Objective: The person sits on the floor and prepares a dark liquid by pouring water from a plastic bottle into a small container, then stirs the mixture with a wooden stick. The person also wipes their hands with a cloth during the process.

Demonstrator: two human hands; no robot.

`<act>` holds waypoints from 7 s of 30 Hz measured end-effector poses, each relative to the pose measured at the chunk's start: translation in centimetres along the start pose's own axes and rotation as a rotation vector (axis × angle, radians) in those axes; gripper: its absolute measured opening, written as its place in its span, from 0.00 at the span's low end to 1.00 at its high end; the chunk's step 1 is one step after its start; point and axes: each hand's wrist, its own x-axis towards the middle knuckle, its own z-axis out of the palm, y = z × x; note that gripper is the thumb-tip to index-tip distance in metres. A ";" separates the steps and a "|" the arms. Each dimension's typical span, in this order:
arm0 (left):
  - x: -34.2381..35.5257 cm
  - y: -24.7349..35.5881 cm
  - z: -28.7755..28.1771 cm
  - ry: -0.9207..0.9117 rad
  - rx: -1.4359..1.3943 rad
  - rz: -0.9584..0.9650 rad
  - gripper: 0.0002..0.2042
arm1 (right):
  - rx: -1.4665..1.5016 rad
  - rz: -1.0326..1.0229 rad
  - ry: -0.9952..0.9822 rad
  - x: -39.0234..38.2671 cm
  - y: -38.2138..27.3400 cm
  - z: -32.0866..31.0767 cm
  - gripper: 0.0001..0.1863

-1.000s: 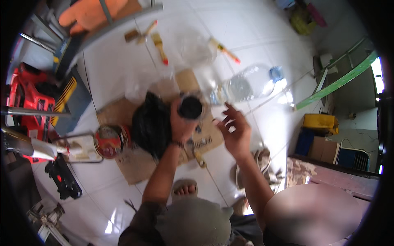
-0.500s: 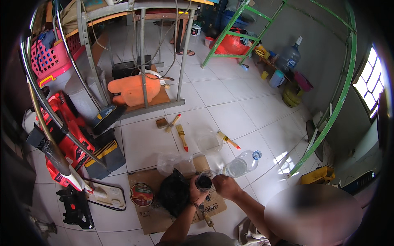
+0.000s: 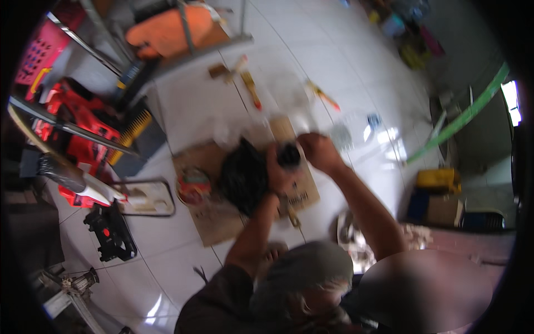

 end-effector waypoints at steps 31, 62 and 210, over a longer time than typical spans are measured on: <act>3.9 22.7 0.3 -0.047 0.471 0.456 0.42 | 0.129 -0.324 0.211 0.6 -5.7 -17.2 0.04; -0.8 24.2 5.0 -0.074 0.294 0.363 0.45 | 0.023 -0.284 0.072 -1.8 -6.1 -21.0 0.06; -2.1 29.8 4.3 -0.285 0.363 0.334 0.47 | 0.090 -0.275 0.157 -5.1 -8.0 -26.3 0.06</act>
